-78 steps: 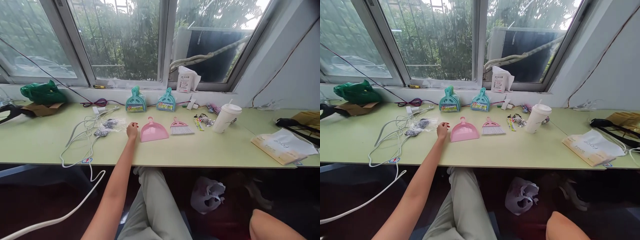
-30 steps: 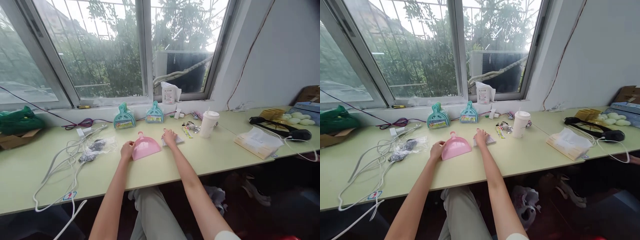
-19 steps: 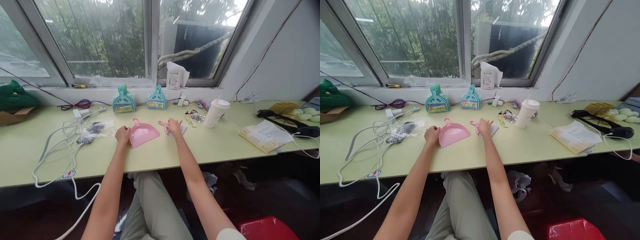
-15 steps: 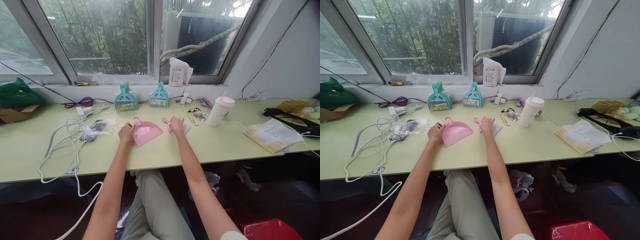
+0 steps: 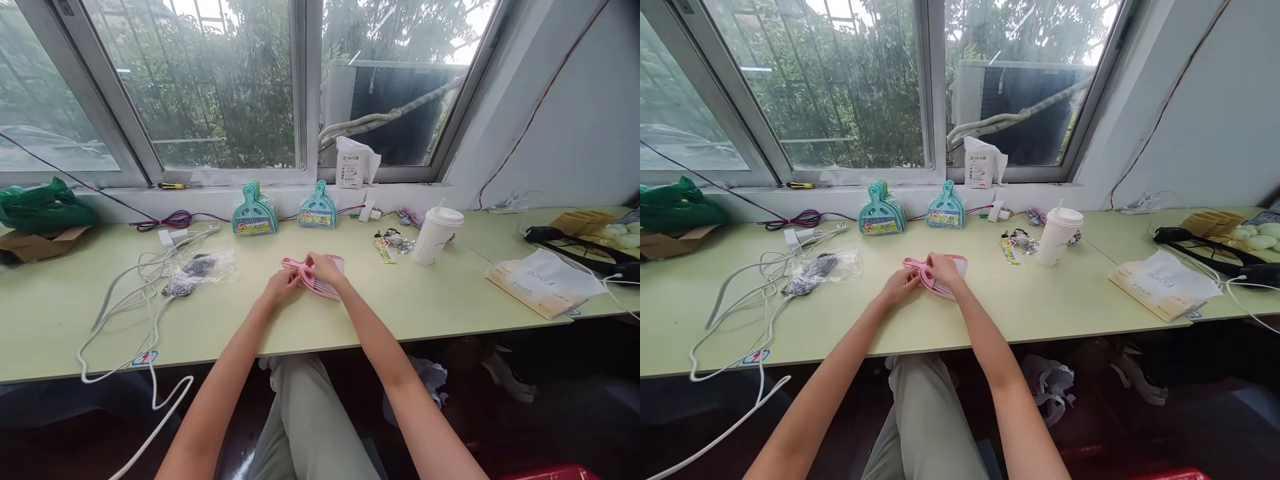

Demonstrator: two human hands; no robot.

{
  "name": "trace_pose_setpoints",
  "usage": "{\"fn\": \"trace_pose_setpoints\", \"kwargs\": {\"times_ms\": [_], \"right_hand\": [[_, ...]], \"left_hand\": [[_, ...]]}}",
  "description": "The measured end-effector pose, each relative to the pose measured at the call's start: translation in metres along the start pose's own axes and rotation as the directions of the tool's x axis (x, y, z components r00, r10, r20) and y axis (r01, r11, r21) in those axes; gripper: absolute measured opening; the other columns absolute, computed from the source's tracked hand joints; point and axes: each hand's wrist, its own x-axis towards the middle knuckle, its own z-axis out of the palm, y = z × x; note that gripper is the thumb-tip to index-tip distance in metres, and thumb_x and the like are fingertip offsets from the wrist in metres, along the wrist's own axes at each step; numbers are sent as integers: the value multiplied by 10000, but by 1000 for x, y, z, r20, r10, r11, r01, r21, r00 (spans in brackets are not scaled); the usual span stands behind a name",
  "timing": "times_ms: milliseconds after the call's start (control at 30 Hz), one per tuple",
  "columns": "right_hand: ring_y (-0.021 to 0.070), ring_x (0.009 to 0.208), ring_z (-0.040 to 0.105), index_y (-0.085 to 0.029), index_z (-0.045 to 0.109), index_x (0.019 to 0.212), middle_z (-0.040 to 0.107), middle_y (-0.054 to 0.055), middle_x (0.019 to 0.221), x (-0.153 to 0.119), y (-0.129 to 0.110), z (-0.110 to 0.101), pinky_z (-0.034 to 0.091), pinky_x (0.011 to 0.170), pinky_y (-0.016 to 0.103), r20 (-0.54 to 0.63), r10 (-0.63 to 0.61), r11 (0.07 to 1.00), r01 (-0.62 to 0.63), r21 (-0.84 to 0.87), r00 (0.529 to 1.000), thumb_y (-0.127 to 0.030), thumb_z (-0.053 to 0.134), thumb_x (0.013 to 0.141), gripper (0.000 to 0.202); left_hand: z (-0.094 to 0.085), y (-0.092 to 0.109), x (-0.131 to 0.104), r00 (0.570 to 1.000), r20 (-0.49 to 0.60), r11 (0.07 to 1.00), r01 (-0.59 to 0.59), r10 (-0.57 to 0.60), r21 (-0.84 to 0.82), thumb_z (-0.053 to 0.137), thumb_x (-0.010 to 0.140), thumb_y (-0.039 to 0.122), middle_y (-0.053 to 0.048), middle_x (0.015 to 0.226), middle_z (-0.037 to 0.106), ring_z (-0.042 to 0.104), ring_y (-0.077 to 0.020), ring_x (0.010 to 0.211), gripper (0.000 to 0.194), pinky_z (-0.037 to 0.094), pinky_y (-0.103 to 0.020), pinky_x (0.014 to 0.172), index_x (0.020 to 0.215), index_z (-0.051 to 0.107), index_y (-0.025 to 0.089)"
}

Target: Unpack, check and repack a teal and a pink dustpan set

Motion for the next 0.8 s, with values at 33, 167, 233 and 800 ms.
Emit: {"fn": "trace_pose_setpoints", "kwargs": {"times_ms": [33, 167, 233, 800], "right_hand": [[167, 895, 626, -209, 594, 983, 695, 26, 995, 0, -1, 2, 390, 701, 243, 6, -14, 1000, 14, 5, 1000, -198, 604, 793, 190], [155, 931, 627, -221, 602, 1053, 699, 10, 999, 2, 3, 3, 412, 719, 224, 20, -29, 999, 28, 41, 999, -175, 632, 775, 283], [149, 952, 623, -230, 622, 1047, 698, 4, 1012, 3, 5, 3, 421, 755, 221, 34, -52, 997, 49, 64, 998, -171, 633, 775, 278], [161, 866, 635, -254, 731, 780, 728, 0, 888, 3, 9, -1, 415, 822, 245, 5, -55, 995, 55, -88, 998, -302, 672, 770, 76]], "left_hand": [[0, 2, 0, 999, -32, 999, -37, 38, 22, 369, 904, 378, -36, 896, 646, 591, -176, 804, 296, 424, -280, 693, 849, 614, 222], [-5, -6, 2, 959, -262, 976, -56, 112, 211, 519, 847, 351, -89, 1093, 587, 539, -232, 1027, 241, 425, -327, 826, 1029, 605, 219], [-6, -12, 2, 947, -279, 950, -73, 162, 305, 566, 825, 297, -102, 1187, 554, 494, -255, 1119, 292, 394, -363, 901, 1109, 587, 230], [0, -7, 5, 957, 11, 857, -265, 290, 442, 407, 855, 34, -129, 1160, 596, 571, -215, 1083, 360, 453, -336, 918, 1138, 578, 176]]}}
